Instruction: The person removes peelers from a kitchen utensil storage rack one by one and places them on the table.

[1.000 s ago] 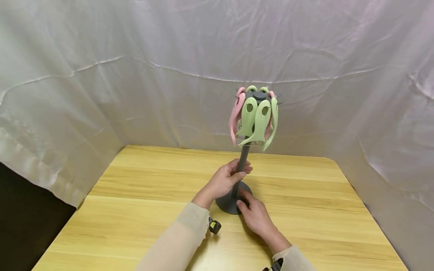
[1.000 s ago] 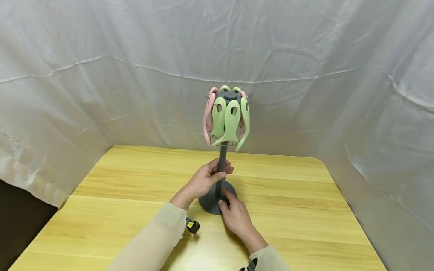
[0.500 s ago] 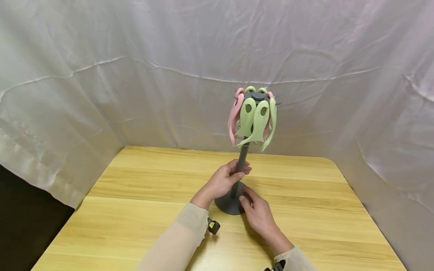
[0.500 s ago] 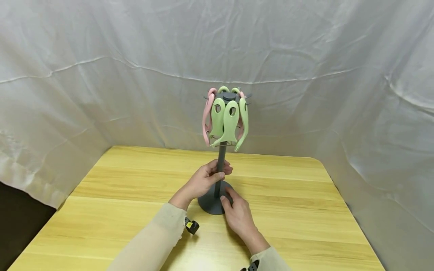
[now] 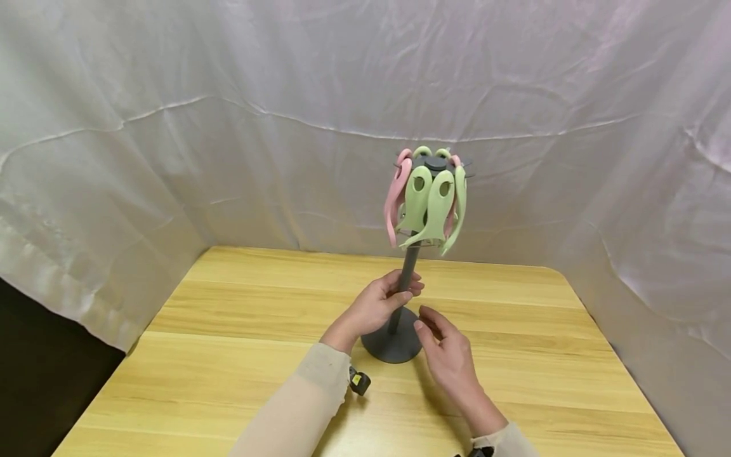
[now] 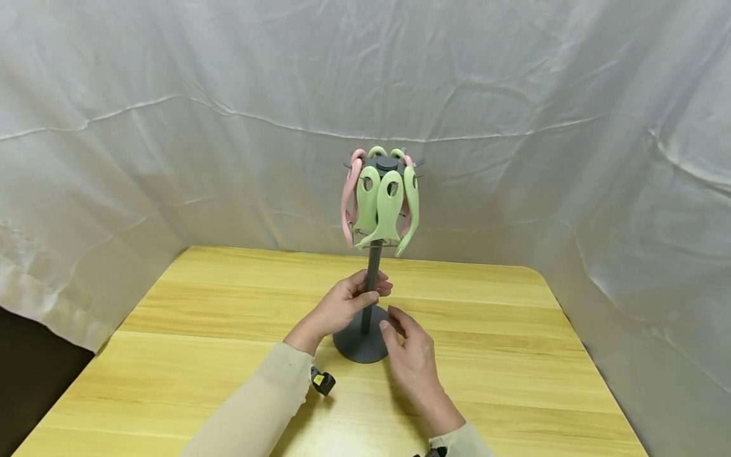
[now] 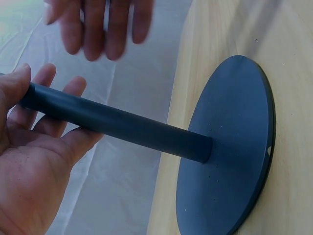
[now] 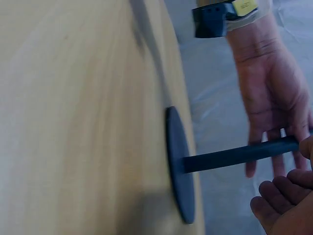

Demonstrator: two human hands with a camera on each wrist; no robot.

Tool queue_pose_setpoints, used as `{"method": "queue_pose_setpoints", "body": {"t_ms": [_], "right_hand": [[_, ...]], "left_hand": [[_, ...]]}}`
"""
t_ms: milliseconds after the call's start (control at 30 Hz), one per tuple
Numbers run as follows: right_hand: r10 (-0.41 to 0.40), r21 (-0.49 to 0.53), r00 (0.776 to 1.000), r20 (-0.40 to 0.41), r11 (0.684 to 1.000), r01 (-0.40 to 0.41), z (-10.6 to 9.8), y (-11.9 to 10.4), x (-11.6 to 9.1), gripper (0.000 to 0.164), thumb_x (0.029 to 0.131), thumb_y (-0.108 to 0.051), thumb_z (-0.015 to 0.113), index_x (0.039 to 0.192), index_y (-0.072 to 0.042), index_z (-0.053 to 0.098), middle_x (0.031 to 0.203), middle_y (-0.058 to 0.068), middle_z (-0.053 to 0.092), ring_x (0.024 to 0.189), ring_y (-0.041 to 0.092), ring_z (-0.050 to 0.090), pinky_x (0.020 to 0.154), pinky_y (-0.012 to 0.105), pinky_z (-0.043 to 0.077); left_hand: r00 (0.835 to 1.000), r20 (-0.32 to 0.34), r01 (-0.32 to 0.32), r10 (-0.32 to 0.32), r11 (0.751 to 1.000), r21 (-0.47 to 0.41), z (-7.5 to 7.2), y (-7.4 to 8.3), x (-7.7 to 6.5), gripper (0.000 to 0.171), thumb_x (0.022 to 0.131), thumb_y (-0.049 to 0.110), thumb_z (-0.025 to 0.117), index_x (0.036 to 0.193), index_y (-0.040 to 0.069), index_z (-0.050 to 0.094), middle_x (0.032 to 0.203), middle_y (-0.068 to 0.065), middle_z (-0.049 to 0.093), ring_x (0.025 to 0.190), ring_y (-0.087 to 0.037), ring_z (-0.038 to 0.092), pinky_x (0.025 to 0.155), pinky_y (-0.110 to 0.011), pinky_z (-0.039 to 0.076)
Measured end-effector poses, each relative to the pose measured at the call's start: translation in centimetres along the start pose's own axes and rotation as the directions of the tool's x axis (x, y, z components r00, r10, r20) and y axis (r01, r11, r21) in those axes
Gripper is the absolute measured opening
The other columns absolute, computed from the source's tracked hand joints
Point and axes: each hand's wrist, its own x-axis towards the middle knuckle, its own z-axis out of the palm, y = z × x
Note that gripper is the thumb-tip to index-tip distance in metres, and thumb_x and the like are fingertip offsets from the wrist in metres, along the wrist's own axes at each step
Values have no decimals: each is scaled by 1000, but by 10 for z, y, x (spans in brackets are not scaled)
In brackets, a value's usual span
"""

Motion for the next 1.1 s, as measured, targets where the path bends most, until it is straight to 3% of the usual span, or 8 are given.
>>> {"method": "queue_pose_setpoints", "body": {"t_ms": [267, 400, 500, 633, 833, 1100], "right_hand": [[-125, -4, 989, -83, 992, 125, -17, -20, 0, 37, 107, -23, 65, 140, -5, 66, 134, 15, 71, 118, 35, 72, 100, 56, 57], [-174, -11, 976, -130, 985, 174, -26, -34, 1, 36, 107, -22, 65, 139, -6, 66, 131, 14, 72, 116, 33, 72, 98, 56, 58], [-210, -10, 963, -170, 977, 211, -32, -43, 4, 35, 105, -20, 67, 137, -6, 68, 130, 13, 72, 115, 33, 72, 98, 37, 59], [-271, -8, 936, -225, 961, 277, -40, -56, 7, 33, 103, -15, 70, 135, -6, 69, 129, 13, 73, 114, 32, 72, 95, 10, 49], [-360, -28, 880, -310, 928, 371, -51, -77, 12, 31, 102, -9, 70, 132, -5, 71, 123, 13, 74, 108, 25, 71, 95, 11, 49], [-436, -22, 816, -380, 886, 463, -64, -104, 23, 31, 101, -4, 70, 131, -2, 70, 114, 16, 73, 104, 5, 66, 96, 15, 52]], "left_hand": [[1000, 4, 7, -7, 1000, 8, 1, 0, 0, 31, 109, 12, 58, 139, 16, 62, 141, -15, 67, 131, -21, 66, 113, -47, 51], [1000, 4, 17, -17, 1000, 9, 1, 1, 0, 31, 109, 11, 58, 139, 18, 62, 139, -8, 69, 130, -19, 66, 112, -45, 52], [1000, 2, 23, -23, 1000, 4, 2, 1, 0, 31, 109, 11, 58, 138, 19, 62, 138, -5, 70, 130, -18, 66, 112, -44, 52], [1000, 0, 28, -28, 1000, -9, 2, 2, 0, 31, 109, 12, 58, 139, 19, 62, 141, -9, 68, 131, -19, 66, 113, -44, 51], [1000, -10, 13, -13, 1000, 4, 2, 1, -1, 29, 110, 13, 58, 138, 19, 62, 139, -10, 69, 129, -19, 67, 112, -43, 52], [999, -47, -18, 20, 998, 61, 3, -1, -3, 26, 110, 17, 58, 135, 19, 62, 134, -11, 71, 126, -18, 68, 109, -42, 54]]}}
